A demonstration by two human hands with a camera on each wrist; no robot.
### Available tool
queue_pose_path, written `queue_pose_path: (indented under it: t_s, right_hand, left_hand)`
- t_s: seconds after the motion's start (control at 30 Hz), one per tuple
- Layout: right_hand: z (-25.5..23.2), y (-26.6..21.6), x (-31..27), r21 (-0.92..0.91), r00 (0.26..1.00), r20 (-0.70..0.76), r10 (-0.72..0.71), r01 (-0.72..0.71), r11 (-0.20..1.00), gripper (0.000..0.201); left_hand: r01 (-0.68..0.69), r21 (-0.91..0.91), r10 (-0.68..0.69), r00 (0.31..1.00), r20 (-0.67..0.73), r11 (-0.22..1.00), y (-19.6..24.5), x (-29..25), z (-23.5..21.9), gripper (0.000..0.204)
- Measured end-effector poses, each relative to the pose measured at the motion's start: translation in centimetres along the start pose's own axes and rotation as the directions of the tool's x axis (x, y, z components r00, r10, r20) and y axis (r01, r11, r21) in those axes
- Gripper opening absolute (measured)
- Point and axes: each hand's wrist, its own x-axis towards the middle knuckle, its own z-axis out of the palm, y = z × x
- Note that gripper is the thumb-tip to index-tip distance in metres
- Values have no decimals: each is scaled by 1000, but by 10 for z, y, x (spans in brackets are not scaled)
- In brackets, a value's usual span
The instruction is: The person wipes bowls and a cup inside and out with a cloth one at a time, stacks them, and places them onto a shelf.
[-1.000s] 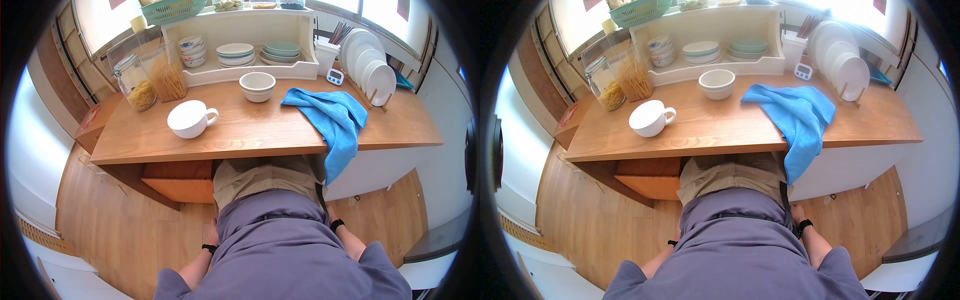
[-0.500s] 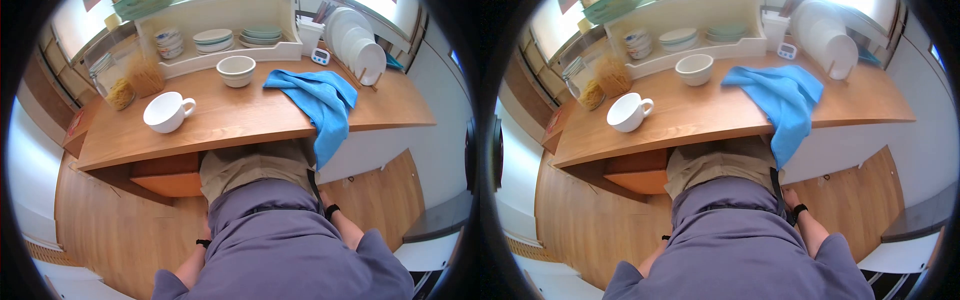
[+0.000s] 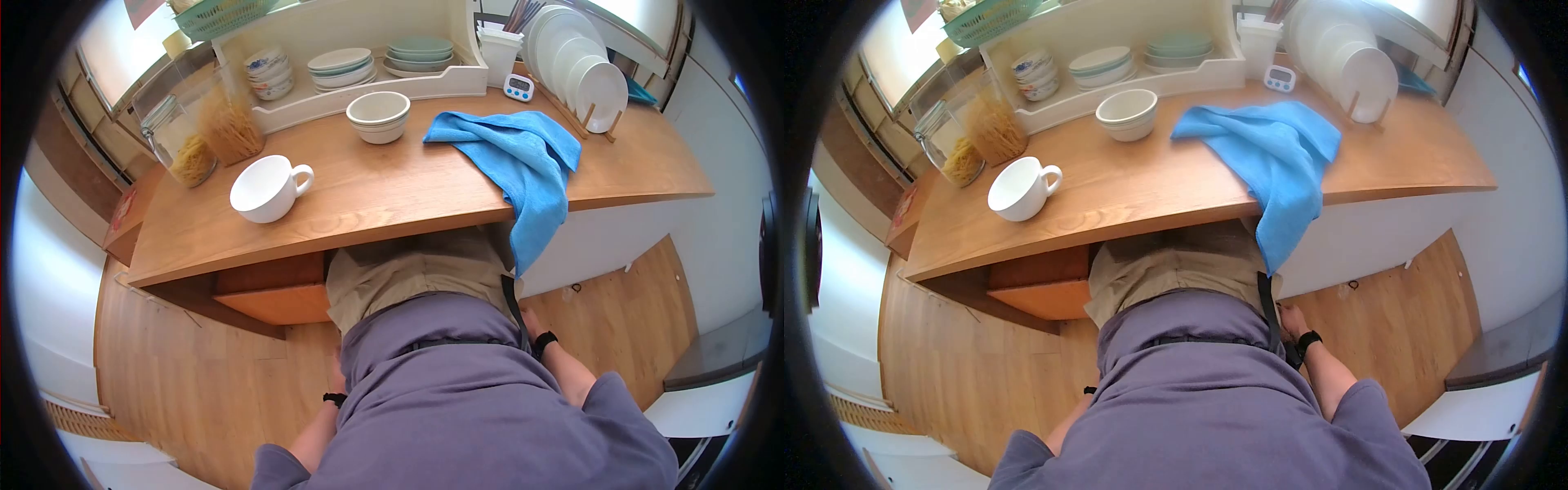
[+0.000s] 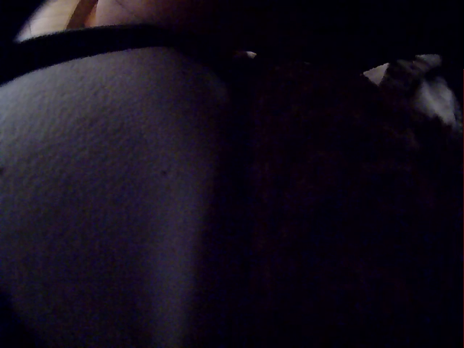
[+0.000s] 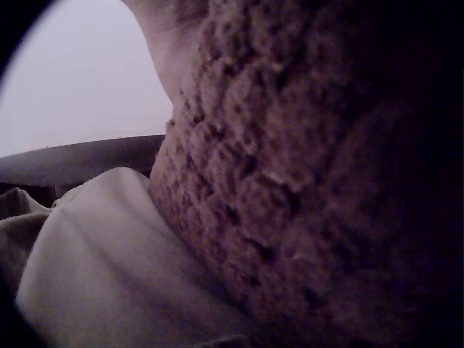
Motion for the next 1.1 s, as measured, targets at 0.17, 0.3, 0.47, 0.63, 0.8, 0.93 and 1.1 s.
queue_pose_path:
  t_s: [0.17, 0.3, 0.47, 0.63, 0.8, 0.93, 1.1]
  right_hand:
    - [-2, -20, -22, 143, 999, -38, 8, -2, 990, 46]
    - [-2, 2, -4, 119, 1000, 11, 6, -7, 993, 44]
    - [-3, 9, 0, -7, 1000, -1, -25, 25, 1000, 42]
    - [-7, -10, -12, -7, 1000, -4, 18, -18, 1000, 42]
    - [-3, -2, -6, 31, 998, -28, 64, -63, 998, 41]
    - [7, 35, 15, 196, 996, 30, 82, -87, 977, 36]
    - [21, 114, 56, 61, 935, 63, -349, 346, 936, 27]
  left_hand:
    - [-12, -56, 9, 999, -50, 998, 2, 3, 0, 47]
    - [-7, -87, 0, 996, -87, 996, 0, 0, -1, 47]
    - [63, -12, -64, 997, -37, 998, 16, 4, -1, 49]
    - [97, 13, -97, 995, -13, 995, 17, 1, -6, 47]
    - [138, 46, -139, 990, 18, 989, 12, 2, -10, 46]
    - [149, 75, -153, 987, 45, 986, -1, -11, -24, 44]
    - [156, 102, -163, 984, 72, 983, 1, -1, -27, 43]
